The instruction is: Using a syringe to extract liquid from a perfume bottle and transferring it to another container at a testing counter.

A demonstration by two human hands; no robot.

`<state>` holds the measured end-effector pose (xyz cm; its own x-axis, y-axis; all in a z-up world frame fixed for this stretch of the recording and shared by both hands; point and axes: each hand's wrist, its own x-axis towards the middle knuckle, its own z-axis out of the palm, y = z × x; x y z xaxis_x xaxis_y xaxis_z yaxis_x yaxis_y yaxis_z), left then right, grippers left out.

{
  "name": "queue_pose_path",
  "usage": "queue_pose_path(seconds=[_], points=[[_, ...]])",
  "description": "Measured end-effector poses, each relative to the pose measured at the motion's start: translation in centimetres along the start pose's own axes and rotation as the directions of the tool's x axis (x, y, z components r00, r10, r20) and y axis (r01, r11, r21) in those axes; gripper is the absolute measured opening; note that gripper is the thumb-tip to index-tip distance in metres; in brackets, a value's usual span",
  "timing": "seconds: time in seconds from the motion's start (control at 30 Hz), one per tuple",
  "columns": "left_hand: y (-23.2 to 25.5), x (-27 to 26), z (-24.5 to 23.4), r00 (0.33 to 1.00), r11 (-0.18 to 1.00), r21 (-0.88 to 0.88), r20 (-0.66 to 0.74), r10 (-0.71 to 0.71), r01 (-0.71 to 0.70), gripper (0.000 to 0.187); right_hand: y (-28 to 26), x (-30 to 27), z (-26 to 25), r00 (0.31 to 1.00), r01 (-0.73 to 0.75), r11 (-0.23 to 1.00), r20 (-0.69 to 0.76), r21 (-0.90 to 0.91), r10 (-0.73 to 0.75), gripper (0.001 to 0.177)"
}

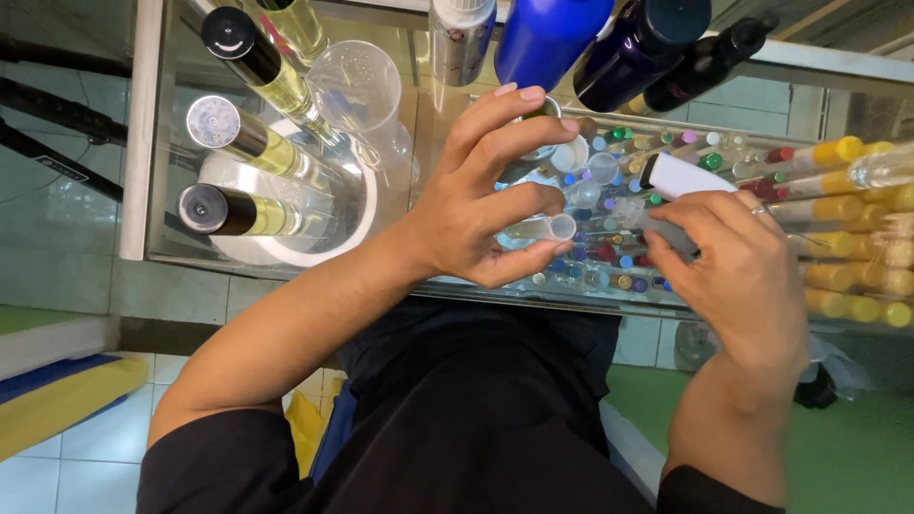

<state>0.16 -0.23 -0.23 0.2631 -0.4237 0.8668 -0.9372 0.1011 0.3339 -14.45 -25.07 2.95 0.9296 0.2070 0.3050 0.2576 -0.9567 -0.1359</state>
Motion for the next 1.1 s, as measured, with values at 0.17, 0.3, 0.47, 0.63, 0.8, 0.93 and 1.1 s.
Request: queue_pose_path(seconds=[0.17,0.3,0.47,0.63,0.8,0.93,1.1], points=[[0.0,-0.1,0.0,1.0,1.0,-0.008,0.003,0.003,-0.003,0.028,-1.3,0.8,-0.2,0.997,0.038,0.995,-0.072,0.087,-0.032,0.016],[0.3,0.1,-0.1,1.0,0.999,0.03,-0.011,0.02,-0.02,0.03,-5.1,2.9,1.2,0.975,0.099,0.943,-0.22,0.316,-0.029,0.03],[0.4,0.0,0.1,0.998,0.998,0.052,-0.04,0.041,-0.039,0.037,-7.5,4.4,4.8,0.933,0.104,0.901,-0.356,0.422,0.059,0.018],[0.6,-0.6,-0.5,1.0,0.986,0.164,0.009,0.026,-0.027,0.07,-7.4,4.8,5.7,0.929,0.118,0.845,-0.358,0.522,0.092,0.02],[1.7,-1.2,-2.2,0.97,0.858,0.512,-0.179,0.165,-0.051,0.066,-7.3,4.5,6.0,0.922,0.131,0.821,-0.372,0.556,0.105,0.023],[2.5,-1.2,-3.7,0.931,0.693,0.65,-0.356,-0.086,0.313,0.053,-7.5,4.4,6.0,0.92,0.108,0.819,-0.368,0.564,0.133,0.029],[1.1,-2.1,-3.6,0.906,0.66,0.64,-0.39,-0.163,0.394,0.05,-7.3,4.4,6.3,0.909,0.148,0.835,-0.405,0.529,0.096,0.033]])
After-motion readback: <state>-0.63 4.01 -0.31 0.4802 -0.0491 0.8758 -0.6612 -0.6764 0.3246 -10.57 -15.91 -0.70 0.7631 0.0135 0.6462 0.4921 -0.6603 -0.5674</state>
